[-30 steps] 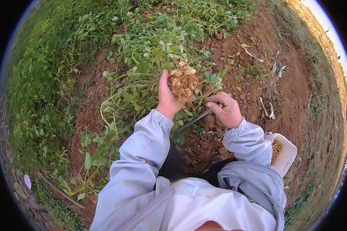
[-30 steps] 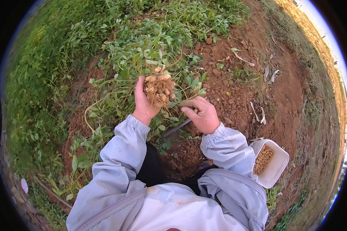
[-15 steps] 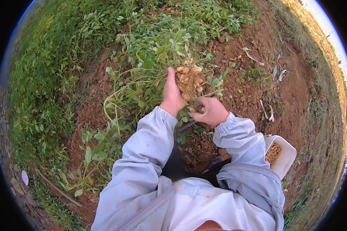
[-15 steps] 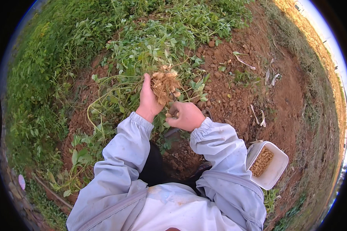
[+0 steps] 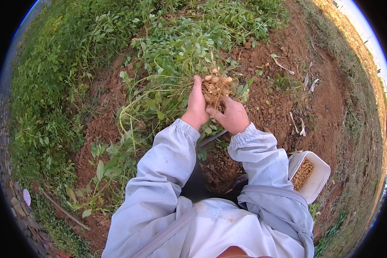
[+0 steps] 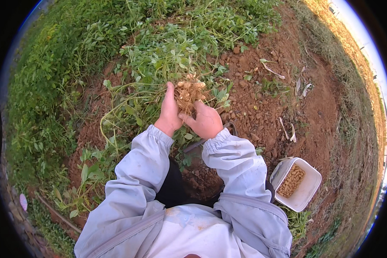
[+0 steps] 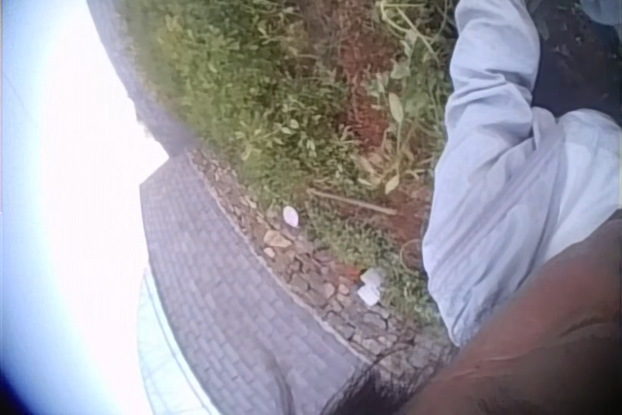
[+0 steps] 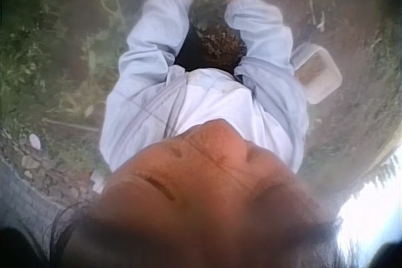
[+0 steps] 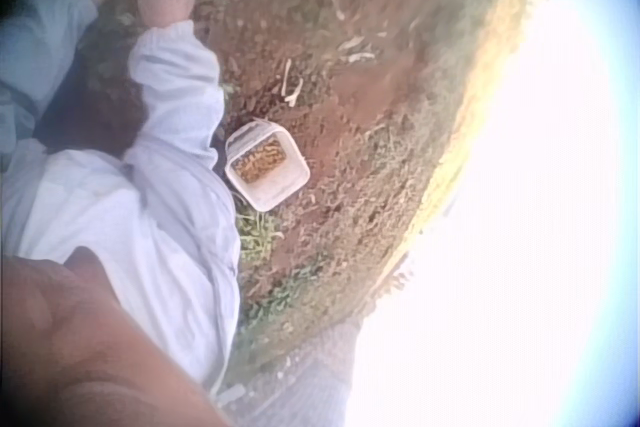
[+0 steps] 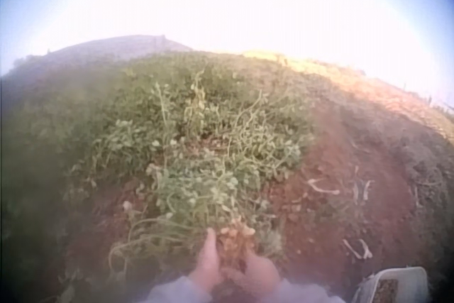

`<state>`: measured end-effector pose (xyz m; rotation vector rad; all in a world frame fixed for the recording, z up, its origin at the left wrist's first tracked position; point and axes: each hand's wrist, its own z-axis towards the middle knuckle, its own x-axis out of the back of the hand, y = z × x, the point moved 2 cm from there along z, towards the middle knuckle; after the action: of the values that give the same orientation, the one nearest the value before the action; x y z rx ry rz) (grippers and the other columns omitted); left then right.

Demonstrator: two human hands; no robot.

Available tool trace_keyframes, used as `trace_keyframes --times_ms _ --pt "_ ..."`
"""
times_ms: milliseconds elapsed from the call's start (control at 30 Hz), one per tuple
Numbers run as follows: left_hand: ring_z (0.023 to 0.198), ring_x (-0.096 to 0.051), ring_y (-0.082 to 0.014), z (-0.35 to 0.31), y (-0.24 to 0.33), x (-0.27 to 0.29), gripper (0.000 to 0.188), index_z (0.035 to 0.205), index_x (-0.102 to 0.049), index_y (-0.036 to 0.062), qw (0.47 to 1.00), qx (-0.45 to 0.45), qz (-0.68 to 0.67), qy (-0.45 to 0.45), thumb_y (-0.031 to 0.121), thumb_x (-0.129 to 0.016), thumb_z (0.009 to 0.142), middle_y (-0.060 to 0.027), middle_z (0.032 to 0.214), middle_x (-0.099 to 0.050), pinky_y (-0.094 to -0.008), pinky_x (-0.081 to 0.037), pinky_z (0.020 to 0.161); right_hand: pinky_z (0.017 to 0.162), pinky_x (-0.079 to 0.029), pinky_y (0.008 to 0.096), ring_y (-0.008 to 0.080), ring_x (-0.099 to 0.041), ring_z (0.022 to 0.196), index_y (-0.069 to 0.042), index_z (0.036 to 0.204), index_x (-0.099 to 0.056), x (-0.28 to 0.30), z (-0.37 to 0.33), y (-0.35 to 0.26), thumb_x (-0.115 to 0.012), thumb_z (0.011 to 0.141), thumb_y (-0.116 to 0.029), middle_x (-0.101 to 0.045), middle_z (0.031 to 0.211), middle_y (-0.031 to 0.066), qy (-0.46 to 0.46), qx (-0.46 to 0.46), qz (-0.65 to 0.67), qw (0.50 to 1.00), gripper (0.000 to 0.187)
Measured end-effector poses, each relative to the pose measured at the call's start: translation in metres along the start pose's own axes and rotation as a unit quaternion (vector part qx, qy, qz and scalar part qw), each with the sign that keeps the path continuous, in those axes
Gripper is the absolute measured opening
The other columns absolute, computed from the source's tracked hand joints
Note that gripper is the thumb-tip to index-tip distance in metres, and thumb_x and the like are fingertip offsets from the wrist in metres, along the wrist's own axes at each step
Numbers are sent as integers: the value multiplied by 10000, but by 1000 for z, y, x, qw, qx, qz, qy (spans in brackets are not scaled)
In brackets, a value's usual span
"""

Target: The person uses a small hand hoe to loosen soil around peanut plants, then pulls the plants from the ground. They shake off excess soil and detach peanuts from the roots, placing them into a white plastic container.

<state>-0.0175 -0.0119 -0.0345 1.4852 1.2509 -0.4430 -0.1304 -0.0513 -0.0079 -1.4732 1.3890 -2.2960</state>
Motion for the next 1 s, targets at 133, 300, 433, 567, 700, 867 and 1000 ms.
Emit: trace_keyframes --times_ms 133,300,433,567,700,867,1000 --pt "1047 -568 -273 -3 5 0 615 1255 -449 50 1000 7 18 -14 526 -197 959 -121 1182 -565 -425 -456 912 593 -469 336 226 -599 638 32 812 -589 3 -5 -2 -695 754 -330 -617 692 120 -151 -50 85 984 382" --pt "1110 -528 -285 11 8 5 612 1288 -420 54 998 -27 -31 -41 515 -182 964 -134 1248 -521 -435 -422 955 494 -391 225 72 -480 554 -8 869 -563 -12 -55 -20 -678 775 -200 -591 767 50 -246 -85 508 821 242" --pt "1132 -512 -285 6 4 1 626 1295 -420 63 998 -9 -16 -63 525 -164 960 -131 1247 -524 -434 -398 975 386 -315 210 96 -429 436 -10 863 -534 -4 -49 -24 -557 839 -131 -585 800 68 -138 -148 688 697 125" --pt "1122 -512 -271 0 8 -2 647 1290 -424 54 997 4 11 -72 536 -150 957 -122 1243 -528 -427 -395 969 527 -430 269 191 -554 593 10 981 -577 -6 -27 -1 -605 819 -142 -612 852 113 18 -119 284 951 224" --pt "1121 -512 -260 -3 8 -3 629 1284 -426 46 999 18 29 -42 518 -160 964 -113 1242 -528 -409 -386 980 777 -472 372 338 -589 901 6 1065 -577 -9 -8 -3 -710 738 -223 -620 927 169 90 -12 6 996 421" --pt "1100 -520 -223 7 0 8 572 1256 -453 52 998 26 22 -45 503 -260 963 -88 1218 -543 -371 -376 973 730 -480 412 353 -596 835 -7 971 -600 -14 8 8 -719 722 -295 -627 875 174 102 -19 -68 992 399" --pt "1089 -522 -199 8 -4 13 498 1243 -470 65 996 34 72 -41 457 -334 966 -65 1201 -552 -350 -370 967 715 -491 399 334 -620 818 -5 995 -609 -9 15 13 -725 723 -330 -646 886 181 -9 -80 -48 996 439"
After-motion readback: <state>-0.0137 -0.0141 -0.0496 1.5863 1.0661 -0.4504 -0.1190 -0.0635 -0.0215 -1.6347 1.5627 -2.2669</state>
